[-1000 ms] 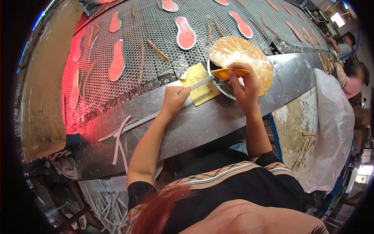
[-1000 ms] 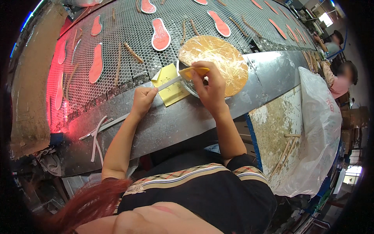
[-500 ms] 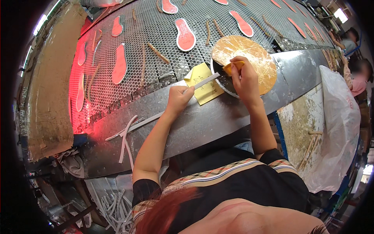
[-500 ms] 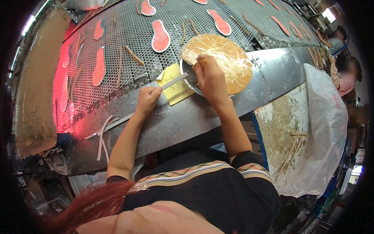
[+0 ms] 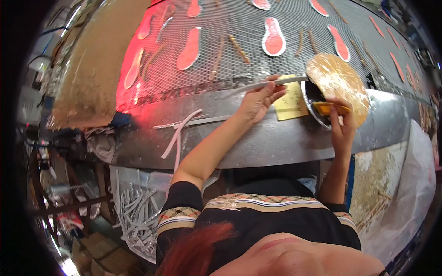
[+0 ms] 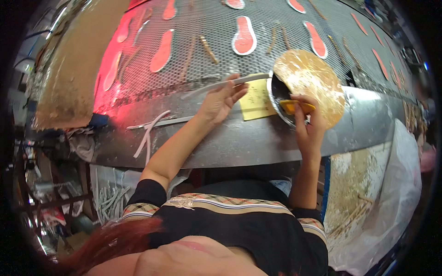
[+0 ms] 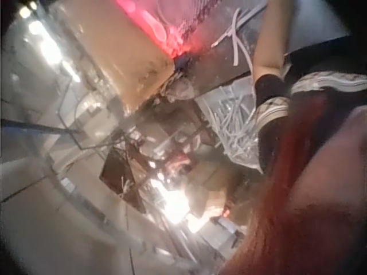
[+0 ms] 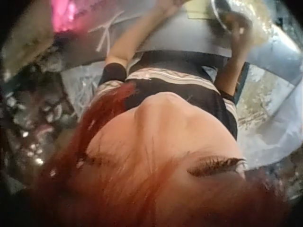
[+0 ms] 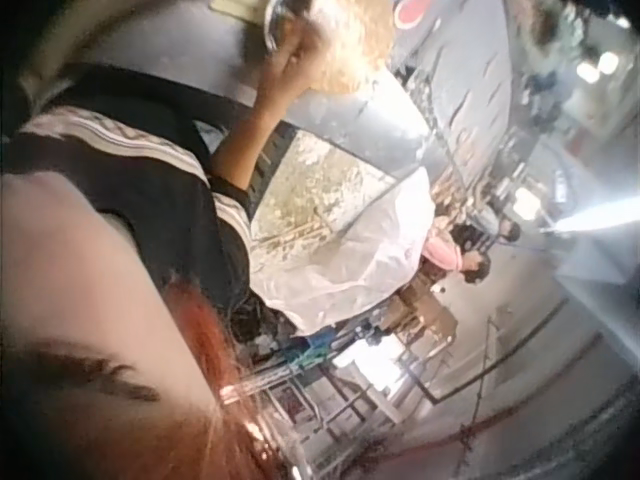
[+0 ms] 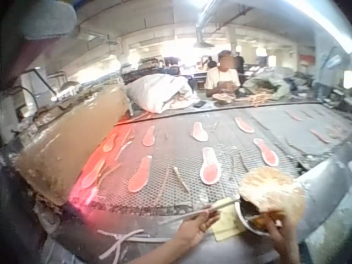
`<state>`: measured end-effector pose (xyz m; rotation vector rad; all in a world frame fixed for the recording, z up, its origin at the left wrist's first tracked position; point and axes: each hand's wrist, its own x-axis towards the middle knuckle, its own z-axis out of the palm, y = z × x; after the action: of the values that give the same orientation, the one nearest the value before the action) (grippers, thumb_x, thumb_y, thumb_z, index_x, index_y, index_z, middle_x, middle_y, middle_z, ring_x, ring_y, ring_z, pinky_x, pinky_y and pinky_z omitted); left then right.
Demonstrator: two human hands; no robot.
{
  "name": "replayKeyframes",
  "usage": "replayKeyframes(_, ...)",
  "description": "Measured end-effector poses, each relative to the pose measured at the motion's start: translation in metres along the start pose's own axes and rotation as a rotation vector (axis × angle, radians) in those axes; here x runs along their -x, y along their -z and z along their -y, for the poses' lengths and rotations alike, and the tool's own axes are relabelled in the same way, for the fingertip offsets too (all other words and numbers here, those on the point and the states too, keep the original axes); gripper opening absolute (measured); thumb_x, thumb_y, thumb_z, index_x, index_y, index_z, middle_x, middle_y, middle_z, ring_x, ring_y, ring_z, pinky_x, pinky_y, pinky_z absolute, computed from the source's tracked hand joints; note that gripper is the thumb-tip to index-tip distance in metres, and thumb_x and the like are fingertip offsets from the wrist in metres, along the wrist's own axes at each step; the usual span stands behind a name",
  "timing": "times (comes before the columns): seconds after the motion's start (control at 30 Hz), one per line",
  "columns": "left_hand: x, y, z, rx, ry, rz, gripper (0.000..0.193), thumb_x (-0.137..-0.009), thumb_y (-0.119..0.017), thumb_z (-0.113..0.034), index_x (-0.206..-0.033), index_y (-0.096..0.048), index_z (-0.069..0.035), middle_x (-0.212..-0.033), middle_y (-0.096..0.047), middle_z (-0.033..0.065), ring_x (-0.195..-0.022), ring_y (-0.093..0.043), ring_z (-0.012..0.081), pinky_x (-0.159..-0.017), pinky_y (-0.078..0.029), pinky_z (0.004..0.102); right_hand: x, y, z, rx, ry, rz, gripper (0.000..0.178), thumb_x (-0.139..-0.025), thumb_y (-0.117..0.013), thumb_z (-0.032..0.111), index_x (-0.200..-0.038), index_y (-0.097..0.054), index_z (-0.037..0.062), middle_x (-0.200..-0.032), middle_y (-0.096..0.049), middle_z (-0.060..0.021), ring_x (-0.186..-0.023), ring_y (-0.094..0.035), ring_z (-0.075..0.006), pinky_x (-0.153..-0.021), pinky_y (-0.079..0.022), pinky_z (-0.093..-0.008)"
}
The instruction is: Apply adhesive to thin shoe components and place them on a conveyor belt.
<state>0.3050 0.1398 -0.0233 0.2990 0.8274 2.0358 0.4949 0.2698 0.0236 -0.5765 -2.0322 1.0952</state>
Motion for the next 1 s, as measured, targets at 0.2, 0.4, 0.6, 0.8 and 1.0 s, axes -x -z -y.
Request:
replayKeyframes(0.2,0.007,0.012,0.004,-0.123,0.101,-0.113,0.028,-0.088,-0.063,-0.02,-0.107,-0.06,0.0,-0.094,-0.064,0.0087,-0.086,-0.063,0.0161,-0.081,-0.055,0.0278,-0.002,-0.002,0.001,-0.016,0.026,-0.071,0.015,-0.088,-0.056,0.0,-0.103,-0.052,0.0027,-0.096,-0.068,-0.0106,-0.079,-0.066,-0.0144,-0.065,-0.05,-0.0251)
replayKeyframes(0.4,0.005,0.004,0.011,-0.193,0.108,-0.129,0.029,-0.089,-0.062,-0.018,-0.108,-0.06,0.003,-0.093,-0.064,0.0102,-0.082,-0.064,0.0173,-0.079,-0.056,0.0283,-0.002,-0.012,0.002,-0.022,0.183,-0.168,0.019,-0.087,-0.056,0.0,-0.104,-0.047,0.0037,-0.099,-0.067,-0.0129,-0.085,-0.067,-0.0208,-0.07,-0.052,-0.0296)
replayKeyframes(0.6,0.009,-0.002,0.014,-0.184,0.141,-0.136,0.03,-0.09,-0.061,-0.019,-0.108,-0.059,0.004,-0.093,-0.063,0.0119,-0.083,-0.064,0.019,-0.08,-0.055,0.0303,0.0,-0.019,-0.008,-0.036,0.214,-0.06,0.02,-0.086,-0.056,-0.002,-0.103,-0.046,0.0036,-0.101,-0.065,-0.0138,-0.086,-0.067,-0.0228,-0.073,-0.052,-0.0314)
replayKeyframes(0.8,0.006,-0.006,0.017,-0.209,0.148,-0.111,0.032,-0.092,-0.059,-0.021,-0.109,-0.058,0.005,-0.095,-0.063,0.0124,-0.085,-0.063,0.0184,-0.08,-0.055,0.0294,0.004,-0.005,-0.014,-0.152,0.11,-0.159,0.024,-0.086,-0.057,-0.002,-0.106,-0.045,0.0039,-0.102,-0.064,-0.0151,-0.088,-0.066,-0.0227,-0.075,-0.052,-0.0306)
replayKeyframes(1.0,0.002,-0.005,0.019,-0.205,0.174,-0.057,0.031,-0.095,-0.051,-0.023,-0.107,-0.057,0.006,-0.094,-0.063,0.0134,-0.085,-0.063,0.0201,-0.08,-0.054,0.0321,-0.003,-0.014,-0.02,-0.135,0.211,-0.084,0.025,-0.086,-0.058,-0.002,-0.106,-0.045,0.0042,-0.101,-0.064,-0.0142,-0.092,-0.064,-0.0228,-0.079,-0.051,-0.0312)
